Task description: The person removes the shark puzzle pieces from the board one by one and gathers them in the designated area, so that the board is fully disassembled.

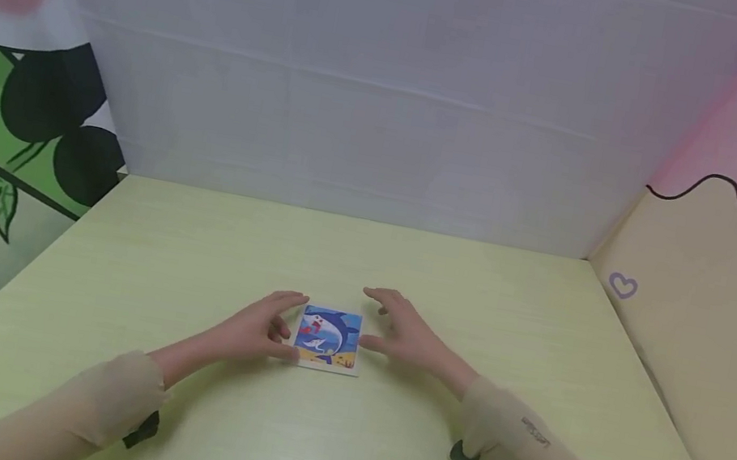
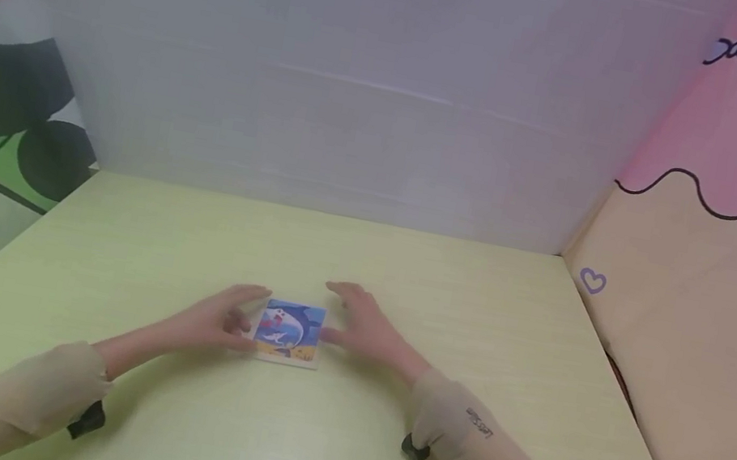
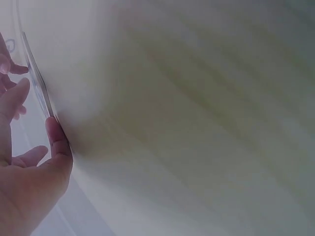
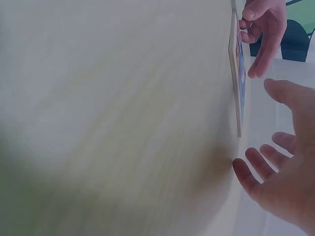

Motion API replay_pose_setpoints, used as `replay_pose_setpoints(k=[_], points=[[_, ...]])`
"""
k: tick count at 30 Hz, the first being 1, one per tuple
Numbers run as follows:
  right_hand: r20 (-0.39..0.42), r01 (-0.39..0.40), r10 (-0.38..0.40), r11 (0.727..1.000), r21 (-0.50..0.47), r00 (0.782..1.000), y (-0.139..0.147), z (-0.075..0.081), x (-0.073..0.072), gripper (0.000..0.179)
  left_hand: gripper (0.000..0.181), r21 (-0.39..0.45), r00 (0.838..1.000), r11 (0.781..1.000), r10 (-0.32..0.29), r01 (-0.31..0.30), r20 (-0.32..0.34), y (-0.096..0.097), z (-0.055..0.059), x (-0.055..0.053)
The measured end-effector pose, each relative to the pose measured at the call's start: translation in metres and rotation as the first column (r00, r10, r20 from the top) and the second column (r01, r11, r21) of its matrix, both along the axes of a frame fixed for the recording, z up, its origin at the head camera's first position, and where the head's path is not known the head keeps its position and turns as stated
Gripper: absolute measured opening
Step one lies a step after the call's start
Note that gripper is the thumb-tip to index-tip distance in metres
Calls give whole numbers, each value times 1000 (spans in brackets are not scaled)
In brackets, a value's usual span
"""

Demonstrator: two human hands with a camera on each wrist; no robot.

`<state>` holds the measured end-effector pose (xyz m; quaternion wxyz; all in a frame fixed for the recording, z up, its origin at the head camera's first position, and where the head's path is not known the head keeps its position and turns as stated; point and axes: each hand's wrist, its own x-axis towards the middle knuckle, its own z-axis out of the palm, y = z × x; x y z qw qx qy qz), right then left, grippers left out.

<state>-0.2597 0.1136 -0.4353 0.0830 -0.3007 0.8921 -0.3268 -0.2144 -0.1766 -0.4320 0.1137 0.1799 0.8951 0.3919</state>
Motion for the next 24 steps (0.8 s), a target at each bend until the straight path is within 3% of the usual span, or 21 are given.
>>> replay_pose_setpoints(k=[9, 16, 24], points=[[31, 23, -23, 1000, 19, 999, -9, -4, 2, 62, 82, -69, 999, 998, -14, 12, -29, 4, -3, 0], [48, 35, -37, 998, 47, 998, -11, -4, 4, 57, 81, -60, 998, 998, -7, 3, -58, 6, -3, 0], [73, 18, -23, 998, 64, 997, -8, -1, 2, 56, 78, -67, 999, 998, 5, -9, -47, 10, 1, 4]])
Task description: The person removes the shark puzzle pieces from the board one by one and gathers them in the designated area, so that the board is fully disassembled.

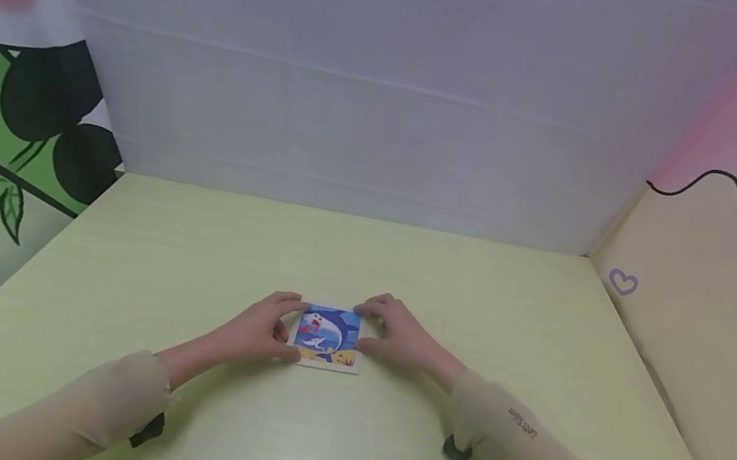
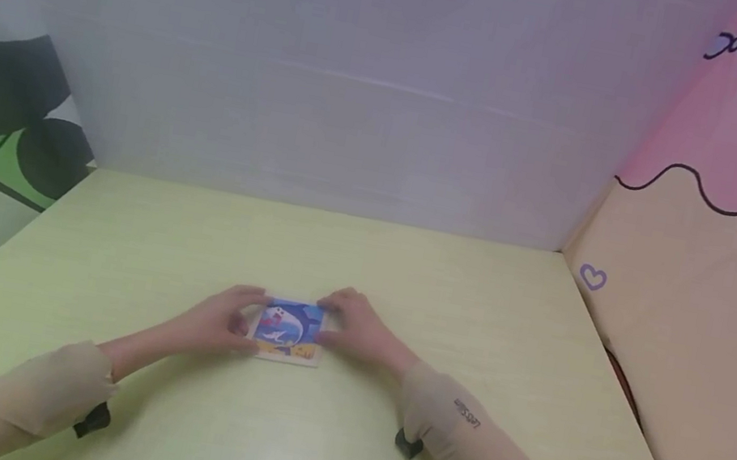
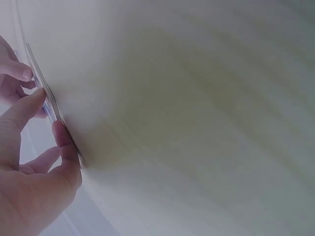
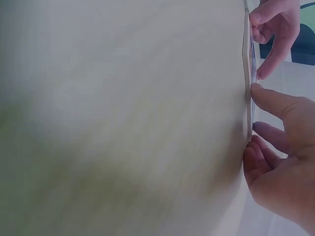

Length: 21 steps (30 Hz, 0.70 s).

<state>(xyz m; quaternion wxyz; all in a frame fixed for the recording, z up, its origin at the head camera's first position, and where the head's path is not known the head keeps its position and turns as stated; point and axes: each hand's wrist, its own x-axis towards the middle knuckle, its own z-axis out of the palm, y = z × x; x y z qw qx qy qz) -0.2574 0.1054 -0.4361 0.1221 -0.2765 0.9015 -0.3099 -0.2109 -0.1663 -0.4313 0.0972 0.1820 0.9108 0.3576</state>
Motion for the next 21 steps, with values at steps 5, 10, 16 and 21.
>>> replay_pose_setpoints(k=[5, 10, 16, 21], points=[[14, -26, 26, 1000, -2, 1000, 1, 3, -4, 53, 76, -45, 1000, 999, -23, 23, 0, 4, 6, 2], [37, -22, 23, 1000, -22, 999, 0, 5, -7, 51, 70, -46, 998, 997, -56, 57, 18, 6, 9, -1], [108, 22, -16, 998, -50, 994, -1, 4, -8, 50, 70, -59, 995, 996, -68, 72, 68, 6, 8, -6], [187, 59, -44, 995, -75, 981, -3, 6, -10, 50, 71, -65, 993, 994, -81, 86, 86, 7, 7, -9]])
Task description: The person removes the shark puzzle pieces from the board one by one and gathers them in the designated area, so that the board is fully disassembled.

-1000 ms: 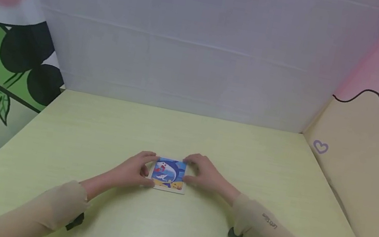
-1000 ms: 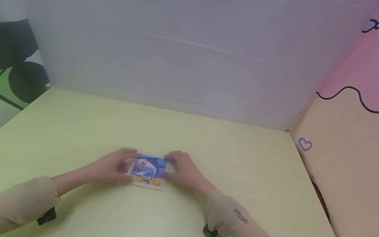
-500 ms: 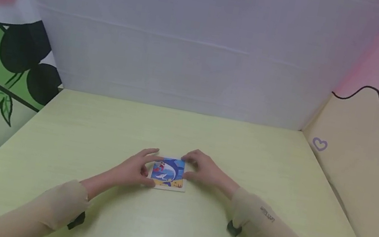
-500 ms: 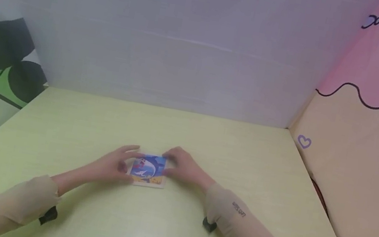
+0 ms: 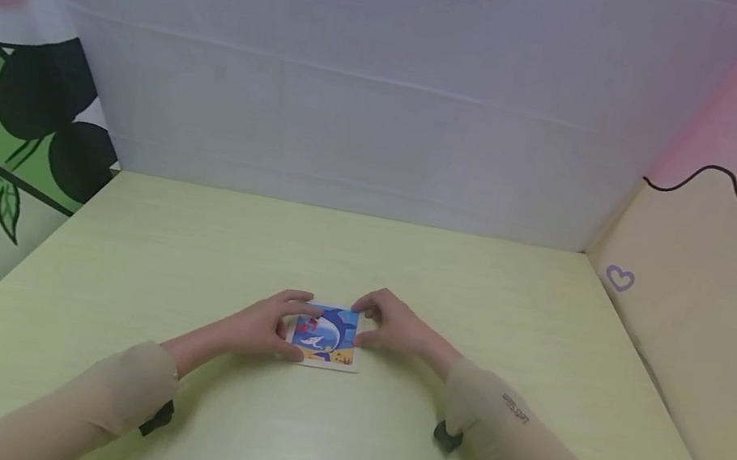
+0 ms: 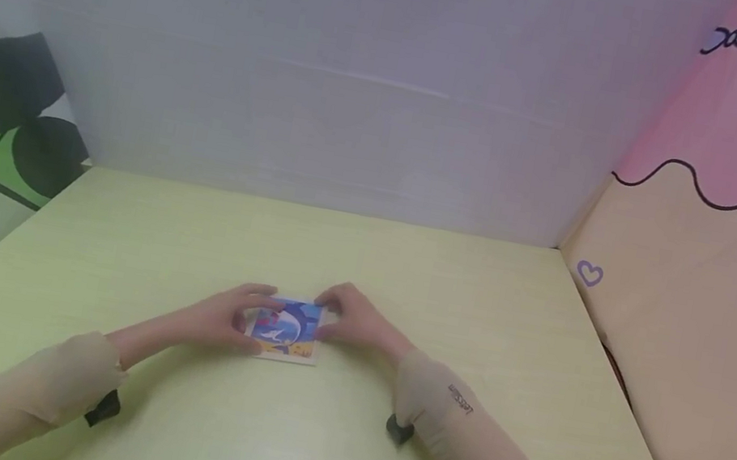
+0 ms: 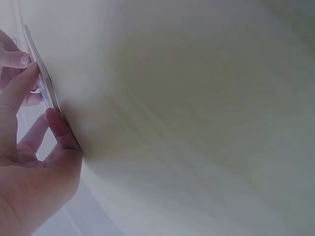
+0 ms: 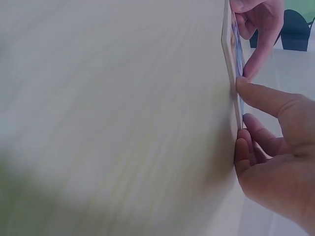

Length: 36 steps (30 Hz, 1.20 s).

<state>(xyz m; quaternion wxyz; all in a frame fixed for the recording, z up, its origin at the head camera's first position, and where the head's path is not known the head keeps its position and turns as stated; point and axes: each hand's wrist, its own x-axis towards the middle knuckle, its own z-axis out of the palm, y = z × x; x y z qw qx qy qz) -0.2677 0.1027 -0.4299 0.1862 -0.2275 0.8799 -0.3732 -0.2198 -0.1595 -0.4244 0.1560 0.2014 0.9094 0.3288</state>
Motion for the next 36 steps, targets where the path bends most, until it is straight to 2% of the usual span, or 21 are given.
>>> replay_pose_setpoints(k=[11, 16, 21, 27, 36], points=[[21, -78, 77, 994, 78, 997, -4, 9, -9, 48, 71, -8, 1000, 1000, -19, 19, 1, 1, 1, -1], [19, -104, 103, 991, 82, 994, -4, 10, -12, 44, 70, 1, 1000, 1000, -17, 17, 11, 1, 2, -1], [-26, -92, 95, 991, 92, 995, -5, 9, -9, 41, 71, 12, 1000, 1000, -21, 20, 18, 1, 1, -1], [-63, -75, 83, 990, 117, 995, -10, 11, -5, 48, 71, 18, 999, 999, -27, 27, 24, -1, 0, -2], [-60, -107, 117, 982, 154, 991, -15, 15, -6, 51, 70, 12, 999, 1000, -20, 20, 34, -1, 1, -2]])
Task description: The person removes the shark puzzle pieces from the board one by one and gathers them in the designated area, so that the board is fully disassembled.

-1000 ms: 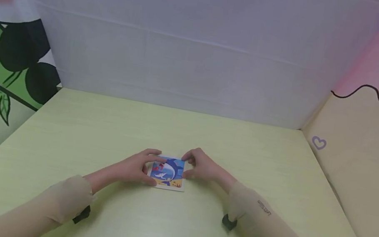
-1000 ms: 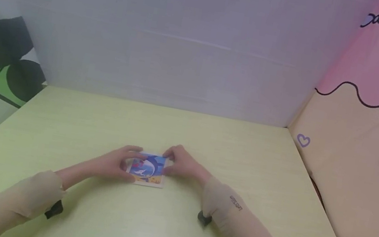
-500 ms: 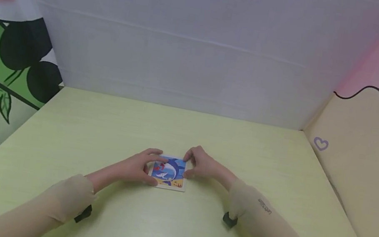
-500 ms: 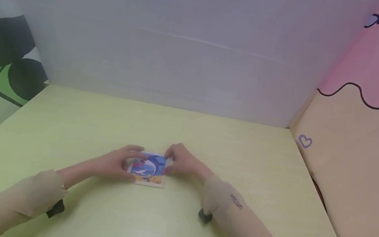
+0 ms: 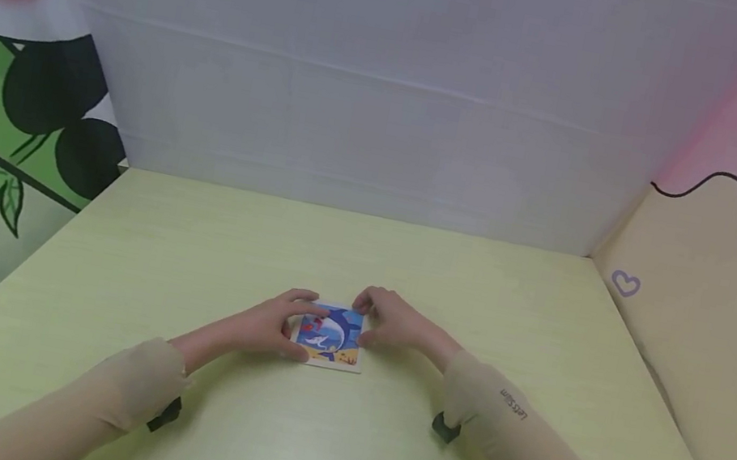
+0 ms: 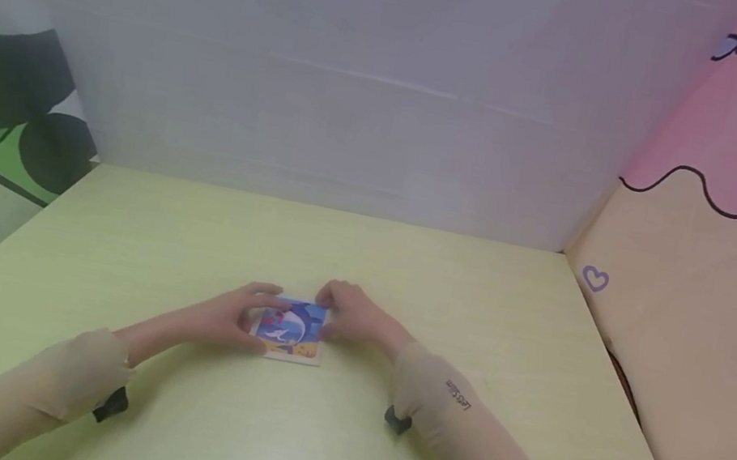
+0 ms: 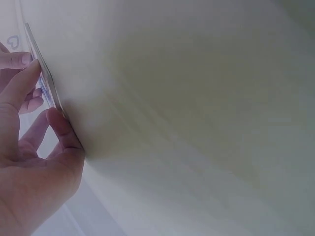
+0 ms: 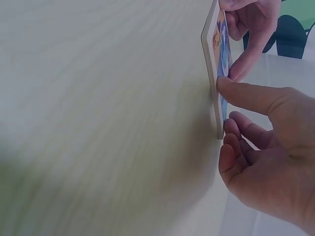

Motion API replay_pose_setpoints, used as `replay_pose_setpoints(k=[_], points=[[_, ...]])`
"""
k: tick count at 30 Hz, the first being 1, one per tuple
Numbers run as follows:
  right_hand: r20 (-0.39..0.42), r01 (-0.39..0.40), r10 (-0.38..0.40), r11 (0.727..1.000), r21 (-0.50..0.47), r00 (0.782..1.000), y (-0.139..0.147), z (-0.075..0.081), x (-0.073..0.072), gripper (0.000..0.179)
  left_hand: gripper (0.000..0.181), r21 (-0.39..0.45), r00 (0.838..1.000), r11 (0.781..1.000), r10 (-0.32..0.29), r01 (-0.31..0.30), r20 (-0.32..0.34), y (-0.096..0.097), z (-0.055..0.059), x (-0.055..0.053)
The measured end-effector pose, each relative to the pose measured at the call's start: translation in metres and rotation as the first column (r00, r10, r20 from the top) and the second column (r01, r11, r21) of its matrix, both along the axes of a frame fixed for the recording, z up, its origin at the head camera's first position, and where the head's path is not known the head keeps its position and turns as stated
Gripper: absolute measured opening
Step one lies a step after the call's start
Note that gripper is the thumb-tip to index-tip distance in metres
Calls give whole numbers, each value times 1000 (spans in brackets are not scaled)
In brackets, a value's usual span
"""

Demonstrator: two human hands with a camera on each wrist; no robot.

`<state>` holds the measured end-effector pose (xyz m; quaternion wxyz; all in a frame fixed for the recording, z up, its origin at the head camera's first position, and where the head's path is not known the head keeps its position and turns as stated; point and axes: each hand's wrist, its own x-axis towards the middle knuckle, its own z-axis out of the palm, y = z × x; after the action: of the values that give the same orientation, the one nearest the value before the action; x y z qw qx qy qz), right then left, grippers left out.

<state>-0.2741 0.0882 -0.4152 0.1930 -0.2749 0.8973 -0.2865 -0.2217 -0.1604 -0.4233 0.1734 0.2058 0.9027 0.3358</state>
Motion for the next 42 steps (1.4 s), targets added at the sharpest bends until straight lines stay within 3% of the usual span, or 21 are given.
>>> replay_pose_setpoints(k=[6, 14, 21, 24, 29, 35, 42], points=[[16, -45, 45, 998, 34, 999, 1, -1, -3, 52, 70, 6, 1000, 1000, 0, 0, 3, 1, -2, 0], [-40, -94, 96, 994, 62, 995, -3, 4, -1, 53, 68, -24, 1000, 1000, -3, 2, -8, 2, 3, 3], [20, -95, 94, 993, 68, 995, -4, 7, -1, 55, 65, -35, 1000, 999, -25, 24, -18, 4, 4, 2], [2, -102, 102, 992, 75, 995, -4, 5, -1, 53, 65, -37, 999, 999, -27, 26, -20, 4, 4, 3], [-94, -42, 49, 997, 69, 994, -6, 0, 1, 40, 65, -38, 999, 999, -27, 26, -24, 4, 4, 4], [-143, 4, 1, 999, 33, 990, -11, -3, -1, 29, 64, -35, 999, 999, -25, 24, -31, 4, 3, 4], [-101, 12, -6, 998, 68, 995, -15, 4, -2, 30, 64, -37, 999, 999, -28, 26, -43, 4, 1, 4]])
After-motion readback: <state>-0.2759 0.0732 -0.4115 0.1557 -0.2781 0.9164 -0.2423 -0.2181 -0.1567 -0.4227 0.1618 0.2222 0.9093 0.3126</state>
